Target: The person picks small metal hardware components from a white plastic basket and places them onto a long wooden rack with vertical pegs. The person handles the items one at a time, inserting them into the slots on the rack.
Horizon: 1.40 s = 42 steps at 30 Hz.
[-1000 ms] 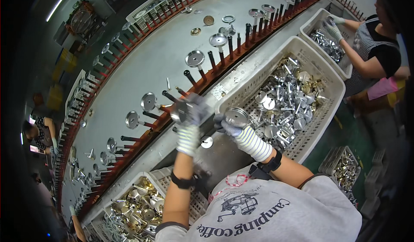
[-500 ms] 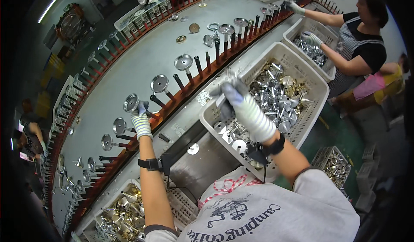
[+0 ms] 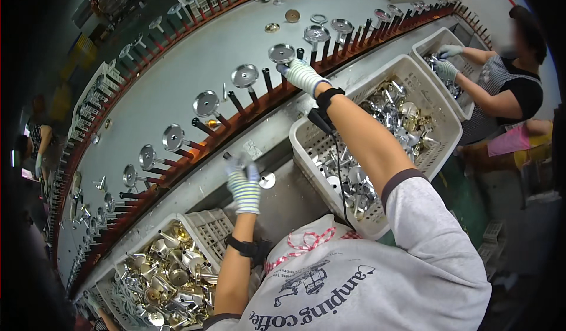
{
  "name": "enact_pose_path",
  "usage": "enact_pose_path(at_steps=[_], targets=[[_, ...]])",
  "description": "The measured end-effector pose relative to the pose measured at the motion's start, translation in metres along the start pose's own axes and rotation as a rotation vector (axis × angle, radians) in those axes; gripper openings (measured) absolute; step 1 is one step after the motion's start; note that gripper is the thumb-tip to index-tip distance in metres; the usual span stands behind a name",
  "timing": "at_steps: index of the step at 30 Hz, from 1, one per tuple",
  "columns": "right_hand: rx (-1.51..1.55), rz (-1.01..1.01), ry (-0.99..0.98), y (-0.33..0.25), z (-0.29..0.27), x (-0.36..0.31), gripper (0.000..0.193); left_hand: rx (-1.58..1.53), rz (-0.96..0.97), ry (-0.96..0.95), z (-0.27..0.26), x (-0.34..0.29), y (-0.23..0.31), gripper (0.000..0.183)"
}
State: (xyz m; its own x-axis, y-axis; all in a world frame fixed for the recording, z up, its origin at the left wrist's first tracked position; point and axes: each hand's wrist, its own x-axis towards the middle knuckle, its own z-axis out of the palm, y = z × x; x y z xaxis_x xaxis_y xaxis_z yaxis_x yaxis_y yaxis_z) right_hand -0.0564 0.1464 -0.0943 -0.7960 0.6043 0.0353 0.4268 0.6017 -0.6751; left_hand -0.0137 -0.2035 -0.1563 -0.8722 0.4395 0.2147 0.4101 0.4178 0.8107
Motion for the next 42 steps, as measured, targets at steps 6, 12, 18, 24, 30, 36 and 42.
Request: enact_pose_path(at_steps=[6,12,18,24,30,36,42], targets=[[-0.013,-0.403,-0.275,-0.022,-0.013,-0.05,0.04,0.626,0.04,-0.609,0.065,-0.037,-0.05,0.041],[0.271,0.186,-0.634,0.019,-0.121,-0.127,0.047,0.673,-0.061,-0.707,0.081,-0.029,-0.112,0.025],[-0.379,0.154,-0.602,0.152,-0.04,-0.176,0.093,0.108,-0.4,-0.656,0.097,-0.021,-0.148,0.019],[-0.35,0.295,-0.571,0.151,0.028,-0.219,0.073,-0.435,-0.634,-0.599,0.069,-0.007,-0.073,0.019],[-0.225,0.253,-0.547,0.154,0.035,-0.228,0.05,-0.925,-0.812,-0.556,0.03,0.008,-0.01,0.022],[0.199,0.488,-0.877,0.144,-0.002,-0.235,0.055,-0.981,-0.891,-0.556,0.006,0.019,0.031,0.028],[0.709,0.462,-0.973,0.143,-0.008,-0.244,0.062,-1.009,-0.822,-0.57,-0.002,0.015,0.056,0.026]])
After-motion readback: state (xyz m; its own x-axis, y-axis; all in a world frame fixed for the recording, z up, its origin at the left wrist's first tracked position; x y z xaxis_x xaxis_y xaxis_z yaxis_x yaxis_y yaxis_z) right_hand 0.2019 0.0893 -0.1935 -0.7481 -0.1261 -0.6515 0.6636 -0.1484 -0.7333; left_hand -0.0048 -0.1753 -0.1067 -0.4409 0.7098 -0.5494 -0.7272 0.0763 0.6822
